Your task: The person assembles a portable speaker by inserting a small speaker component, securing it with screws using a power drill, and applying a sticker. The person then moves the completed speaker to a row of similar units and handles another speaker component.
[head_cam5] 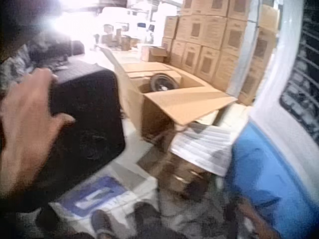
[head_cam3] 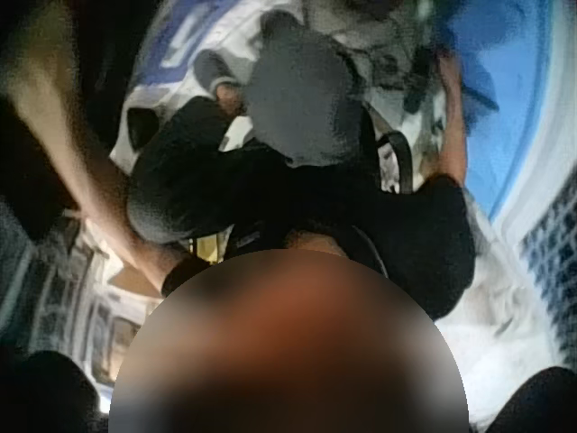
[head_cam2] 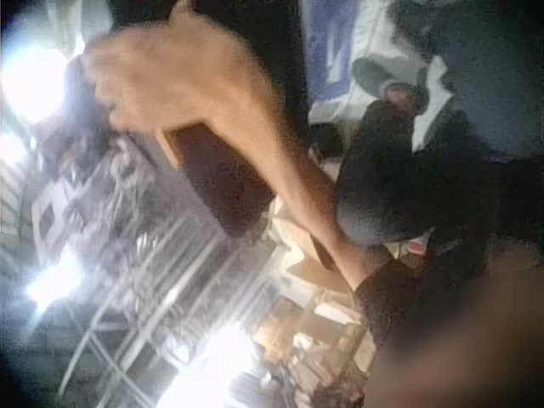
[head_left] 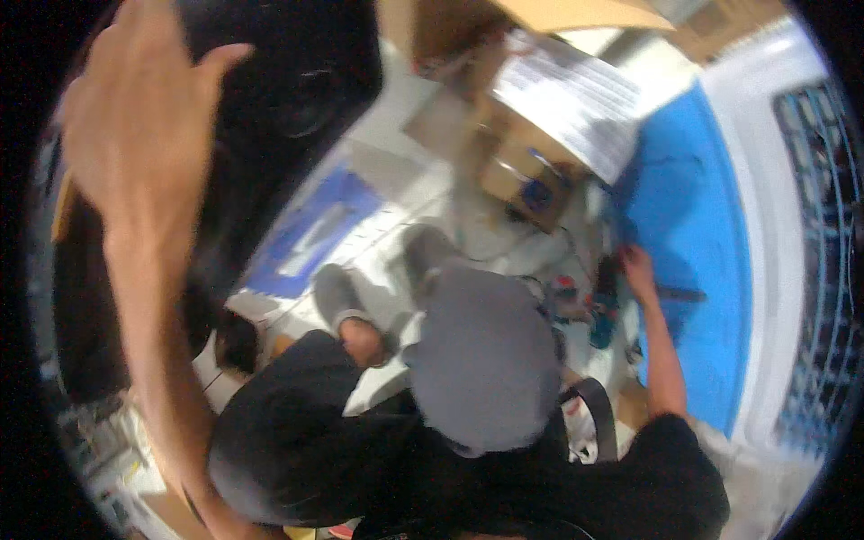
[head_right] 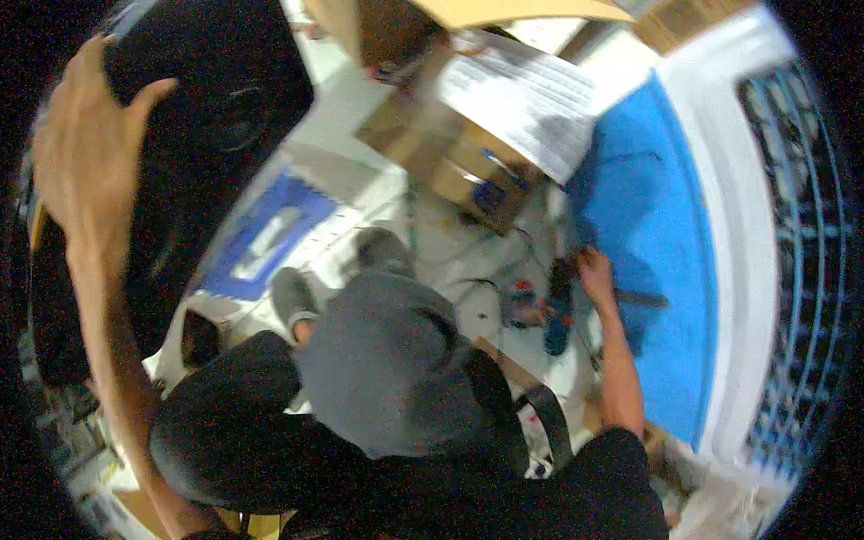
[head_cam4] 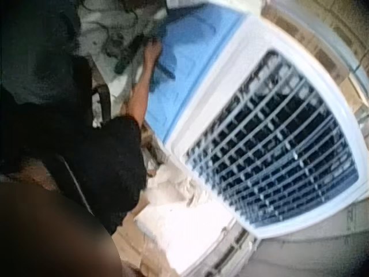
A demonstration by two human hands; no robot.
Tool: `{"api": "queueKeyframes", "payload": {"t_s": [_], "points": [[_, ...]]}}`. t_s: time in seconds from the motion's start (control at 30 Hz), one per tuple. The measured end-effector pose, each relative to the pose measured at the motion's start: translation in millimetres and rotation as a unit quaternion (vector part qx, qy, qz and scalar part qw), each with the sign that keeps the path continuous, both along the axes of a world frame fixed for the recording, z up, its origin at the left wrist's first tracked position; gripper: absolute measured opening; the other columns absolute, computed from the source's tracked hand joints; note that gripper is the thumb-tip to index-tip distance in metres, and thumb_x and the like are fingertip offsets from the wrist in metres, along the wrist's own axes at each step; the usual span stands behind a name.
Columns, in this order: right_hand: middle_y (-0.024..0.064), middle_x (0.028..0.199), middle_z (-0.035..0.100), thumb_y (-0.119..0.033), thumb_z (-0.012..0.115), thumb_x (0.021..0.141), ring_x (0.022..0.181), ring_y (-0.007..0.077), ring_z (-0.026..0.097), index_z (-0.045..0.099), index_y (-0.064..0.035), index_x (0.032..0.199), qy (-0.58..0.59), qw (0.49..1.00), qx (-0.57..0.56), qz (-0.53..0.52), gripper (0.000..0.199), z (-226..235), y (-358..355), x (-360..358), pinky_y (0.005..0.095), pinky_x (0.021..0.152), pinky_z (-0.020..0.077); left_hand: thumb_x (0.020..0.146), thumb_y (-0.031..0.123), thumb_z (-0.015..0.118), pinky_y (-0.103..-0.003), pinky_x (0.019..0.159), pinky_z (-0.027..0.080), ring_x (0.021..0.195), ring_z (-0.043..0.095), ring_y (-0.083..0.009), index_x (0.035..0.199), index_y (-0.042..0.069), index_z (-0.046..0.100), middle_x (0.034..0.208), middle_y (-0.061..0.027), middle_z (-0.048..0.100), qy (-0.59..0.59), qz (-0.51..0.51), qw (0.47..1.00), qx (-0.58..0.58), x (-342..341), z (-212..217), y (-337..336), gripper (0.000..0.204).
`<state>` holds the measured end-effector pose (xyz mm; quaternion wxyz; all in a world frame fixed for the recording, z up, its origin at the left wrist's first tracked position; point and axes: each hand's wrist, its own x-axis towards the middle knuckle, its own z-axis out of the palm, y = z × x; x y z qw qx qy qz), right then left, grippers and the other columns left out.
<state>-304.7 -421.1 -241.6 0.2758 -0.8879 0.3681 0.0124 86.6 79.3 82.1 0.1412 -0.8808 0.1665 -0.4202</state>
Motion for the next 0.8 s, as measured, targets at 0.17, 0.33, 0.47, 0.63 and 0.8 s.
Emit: {"api": "queueKeyframes", "payload": {"t_s": [0.17, 0.33, 0.47, 0.63, 0.8], "points": [[0.0174, 0.111, 0.069, -0.013, 0.058, 0.092, 0.099, 0.0345, 0.067, 0.063, -0.0021, 0.123, -0.16, 0.953, 0.244, -0.085, 0.033, -60.1, 36.1, -98.6, 0.0418, 0.089, 0.0512, 0.068, 0.026, 0.086, -0.04, 0.082, 0.044, 0.094, 0.061, -0.0289, 0.107, 0.005, 0.058, 0.1, -0.0114, 0.062, -0.043, -0.038, 0.998, -0.016, -15.9, 2.0, -16.1, 0.052], [0.0157, 0.115, 0.069, -0.02, 0.062, 0.089, 0.099, 0.0362, 0.067, 0.066, -0.0119, 0.121, -0.167, 0.819, 0.532, -0.133, 0.034, -36.3, 106.4, -102.9, 0.0432, 0.085, 0.0524, 0.062, 0.021, 0.089, -0.04, 0.082, 0.04, 0.093, 0.057, -0.0297, 0.101, 0.003, 0.056, 0.095, -0.0113, 0.058, -0.019, -0.052, 0.997, -0.048, -22.0, 1.5, -22.8, 0.054], [0.0154, 0.115, 0.069, -0.02, 0.062, 0.089, 0.099, 0.0359, 0.067, 0.066, -0.0118, 0.121, -0.151, 0.927, 0.342, -0.038, 0.033, -6.8, 160.4, -47.1, 0.043, 0.085, 0.0523, 0.063, 0.022, 0.089, -0.041, 0.083, 0.04, 0.094, 0.057, -0.031, 0.102, 0.003, 0.056, 0.096, -0.0124, 0.058, -0.014, -0.073, 0.996, -0.048, -16.7, 0.8, -17.5, 0.055], [0.0151, 0.114, 0.069, -0.021, 0.063, 0.089, 0.099, 0.0356, 0.067, 0.066, -0.0117, 0.121, -0.157, 0.943, 0.294, 0.003, 0.033, 20.5, 179.0, -3.6, 0.0427, 0.085, 0.0523, 0.062, 0.022, 0.089, -0.042, 0.084, 0.041, 0.096, 0.058, -0.0326, 0.104, 0.001, 0.055, 0.097, -0.0138, 0.06, -0.025, -0.075, 0.996, -0.032, -12.2, -0.8, -12.9, 0.058], [0.0147, 0.114, 0.069, -0.021, 0.063, 0.089, 0.099, 0.0352, 0.067, 0.066, -0.0116, 0.121, -0.157, 0.949, 0.273, 0.02, 0.033, 32.5, 179.4, 4.3, 0.0424, 0.085, 0.0523, 0.06, 0.023, 0.091, -0.042, 0.084, 0.042, 0.095, 0.06, -0.0335, 0.105, 0.001, 0.056, 0.096, -0.015, 0.062, -0.047, -0.062, 0.996, -0.035, -14.9, -4.1, -21.4, 0.06]]}}
